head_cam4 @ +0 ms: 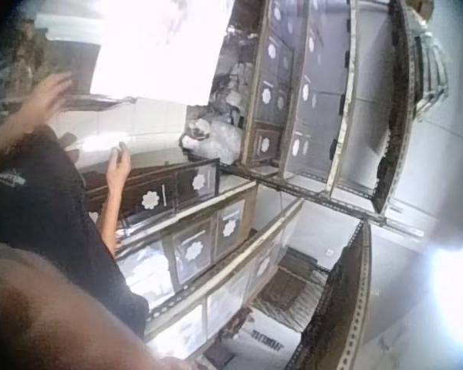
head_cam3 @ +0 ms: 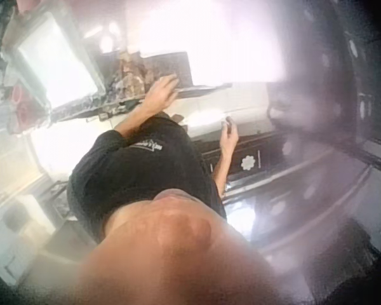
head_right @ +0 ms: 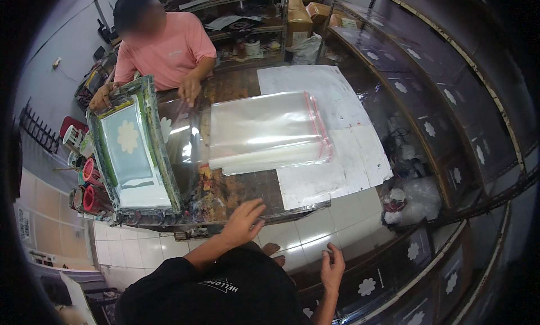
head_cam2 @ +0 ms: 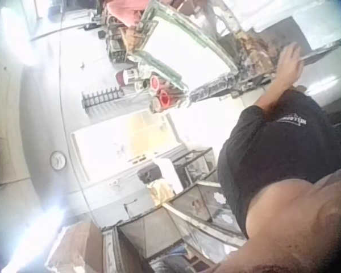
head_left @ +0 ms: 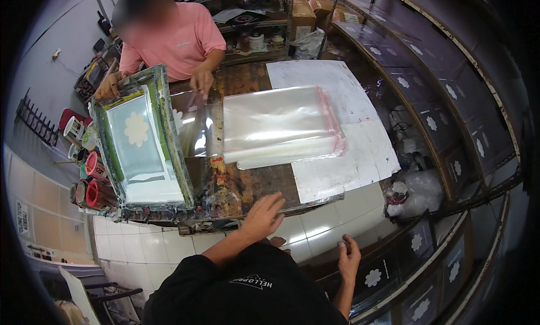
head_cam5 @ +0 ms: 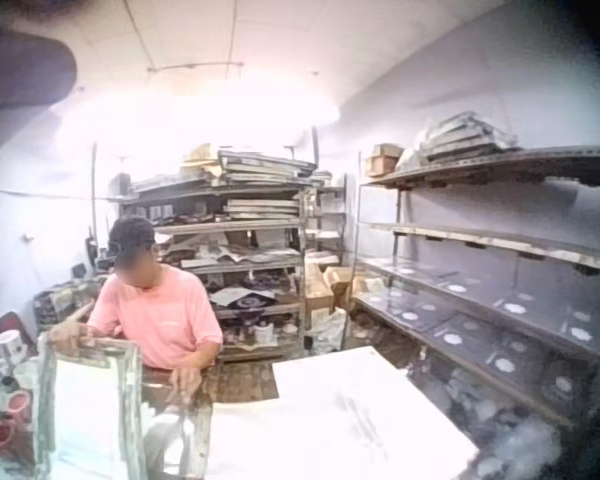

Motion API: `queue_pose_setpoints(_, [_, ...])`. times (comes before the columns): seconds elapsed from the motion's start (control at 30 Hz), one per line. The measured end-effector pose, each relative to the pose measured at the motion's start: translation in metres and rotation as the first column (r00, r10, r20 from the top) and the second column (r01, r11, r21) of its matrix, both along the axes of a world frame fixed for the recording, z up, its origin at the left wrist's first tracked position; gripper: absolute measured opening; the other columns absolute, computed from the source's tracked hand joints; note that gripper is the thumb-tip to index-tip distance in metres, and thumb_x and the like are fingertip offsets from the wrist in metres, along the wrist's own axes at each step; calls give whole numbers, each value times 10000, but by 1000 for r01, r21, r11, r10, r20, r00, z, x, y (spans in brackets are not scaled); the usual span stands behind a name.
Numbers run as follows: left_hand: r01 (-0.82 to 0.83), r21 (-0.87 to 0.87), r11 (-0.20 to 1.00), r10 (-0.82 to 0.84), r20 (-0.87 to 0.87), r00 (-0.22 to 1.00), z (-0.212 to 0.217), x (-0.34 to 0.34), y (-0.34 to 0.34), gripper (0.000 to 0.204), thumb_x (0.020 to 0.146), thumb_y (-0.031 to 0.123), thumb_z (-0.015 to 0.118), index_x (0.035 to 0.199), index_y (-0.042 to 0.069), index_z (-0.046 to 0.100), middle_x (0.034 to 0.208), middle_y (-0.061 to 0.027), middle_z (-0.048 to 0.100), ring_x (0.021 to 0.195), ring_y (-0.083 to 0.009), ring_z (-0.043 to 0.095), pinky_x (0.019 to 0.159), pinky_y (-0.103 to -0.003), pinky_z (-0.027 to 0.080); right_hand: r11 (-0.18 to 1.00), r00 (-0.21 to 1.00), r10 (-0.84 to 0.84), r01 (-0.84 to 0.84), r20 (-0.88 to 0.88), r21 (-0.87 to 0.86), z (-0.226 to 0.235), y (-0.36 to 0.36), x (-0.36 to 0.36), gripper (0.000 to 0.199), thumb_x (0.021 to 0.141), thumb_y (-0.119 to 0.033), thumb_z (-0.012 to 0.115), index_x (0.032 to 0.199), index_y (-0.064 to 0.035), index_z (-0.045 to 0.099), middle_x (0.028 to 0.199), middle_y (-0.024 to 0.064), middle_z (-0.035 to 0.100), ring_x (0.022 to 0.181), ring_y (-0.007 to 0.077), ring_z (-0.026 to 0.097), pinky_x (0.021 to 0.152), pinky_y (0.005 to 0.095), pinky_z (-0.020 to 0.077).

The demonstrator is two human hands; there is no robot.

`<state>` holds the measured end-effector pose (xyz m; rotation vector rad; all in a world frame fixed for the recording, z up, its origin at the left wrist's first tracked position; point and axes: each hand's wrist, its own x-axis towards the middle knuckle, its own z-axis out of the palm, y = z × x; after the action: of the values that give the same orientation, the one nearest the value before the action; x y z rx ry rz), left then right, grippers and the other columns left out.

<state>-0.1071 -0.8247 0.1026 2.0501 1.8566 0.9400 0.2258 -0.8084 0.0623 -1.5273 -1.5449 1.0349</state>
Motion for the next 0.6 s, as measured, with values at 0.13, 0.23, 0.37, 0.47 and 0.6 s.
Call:
queue_pose_setpoints(0.13, [-148,138,979,177,-230,957,40,-23,22,663,778,158,762,1370,19,498,1461,-229,427,1335,-419,423,1115,-577,309,998,999,13,-11,45,-55,10,-8,-5,320,923,-122,637,1213,14,640,1108,146,676,882,219,649,802,333,513])
queue_pose_setpoints(0.23, [-225,182,957,283,-434,855,54,-41,55,754,743,178,781,1410,24,464,1511,-243,360,1382,-433,364,1153,-624,220,999,996,41,-39,77,-24,9,-6,-2,326,915,-115,635,1214,15,640,1114,161,676,878,229,654,798,337,515])
queue_pose_setpoints(0.37, [-210,140,967,252,-619,744,38,-64,106,669,807,134,655,1435,30,450,1467,-199,451,1394,-378,381,1170,-640,193,998,990,66,-63,128,-25,25,1,-8,328,918,-116,634,1219,15,636,1114,171,675,911,248,669,819,345,523])
queue_pose_setpoints(0.47, [-101,146,984,171,-621,765,-5,-74,141,529,854,115,585,1370,22,525,1420,-158,523,1351,-344,453,1178,-637,179,997,1000,5,-4,9,-82,35,-2,-14,337,924,-130,641,1232,8,632,1131,173,672,952,259,683,854,337,532])
queue_pose_setpoints(0.6, [19,139,990,67,-592,803,-7,-42,159,429,893,133,563,1311,37,586,1403,-111,571,1335,-326,485,1183,-626,185,996,1000,-22,23,10,-88,35,-5,-10,363,943,-152,644,1272,-2,610,1220,181,647,1031,273,693,890,361,547])
